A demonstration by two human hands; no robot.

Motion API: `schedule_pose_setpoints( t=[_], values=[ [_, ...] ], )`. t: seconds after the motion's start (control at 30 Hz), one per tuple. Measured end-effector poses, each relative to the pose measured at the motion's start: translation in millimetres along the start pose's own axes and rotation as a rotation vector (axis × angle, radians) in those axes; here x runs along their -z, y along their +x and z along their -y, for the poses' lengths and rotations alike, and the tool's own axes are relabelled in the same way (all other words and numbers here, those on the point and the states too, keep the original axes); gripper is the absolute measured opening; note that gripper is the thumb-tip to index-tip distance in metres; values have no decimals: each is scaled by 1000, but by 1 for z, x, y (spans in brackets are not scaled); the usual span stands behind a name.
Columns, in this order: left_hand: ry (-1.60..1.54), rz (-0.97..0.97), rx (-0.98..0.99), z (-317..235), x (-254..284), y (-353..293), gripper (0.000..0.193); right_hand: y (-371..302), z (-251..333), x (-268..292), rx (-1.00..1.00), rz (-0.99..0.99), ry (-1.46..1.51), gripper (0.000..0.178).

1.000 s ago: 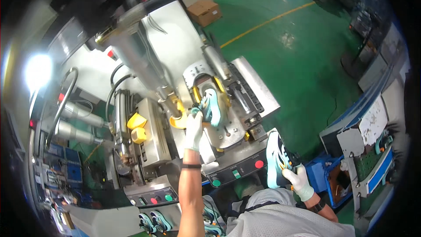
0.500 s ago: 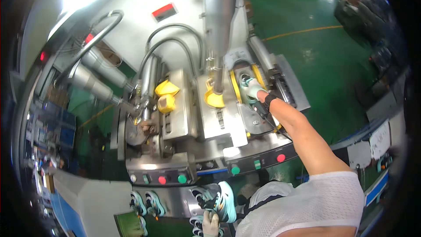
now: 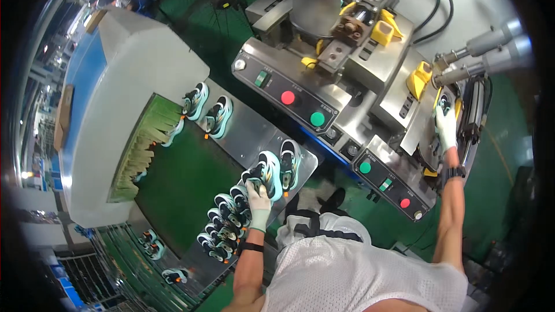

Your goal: Manufacturing shoes by loading them into a pressing machine and organizing them on a conveyor.

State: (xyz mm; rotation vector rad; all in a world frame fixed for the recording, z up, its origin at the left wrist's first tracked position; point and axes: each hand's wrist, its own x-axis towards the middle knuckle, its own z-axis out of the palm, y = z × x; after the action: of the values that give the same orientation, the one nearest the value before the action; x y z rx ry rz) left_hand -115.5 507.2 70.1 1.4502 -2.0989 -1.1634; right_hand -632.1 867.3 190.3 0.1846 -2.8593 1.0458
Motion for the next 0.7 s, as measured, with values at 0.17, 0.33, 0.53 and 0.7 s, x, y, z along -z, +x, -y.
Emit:
schedule_pose_setpoints(
  t=[0.17, 0.33, 0.53, 0.7],
  values=[
    [-89, -11, -44, 13, 3, 27, 58, -181, 123, -38, 355, 157, 308, 69],
    [-230, 105, -84, 56, -73, 76, 60, -257, 95, -134, 647, 216, -418, 69],
    [10, 305, -189, 47, -70, 72, 68, -260, 125, -152, 108, 319, -227, 66],
    [-385, 260, -135, 54, 63, 151, 48, -316, 112, -128, 503, 416, -467, 79]
  ],
)
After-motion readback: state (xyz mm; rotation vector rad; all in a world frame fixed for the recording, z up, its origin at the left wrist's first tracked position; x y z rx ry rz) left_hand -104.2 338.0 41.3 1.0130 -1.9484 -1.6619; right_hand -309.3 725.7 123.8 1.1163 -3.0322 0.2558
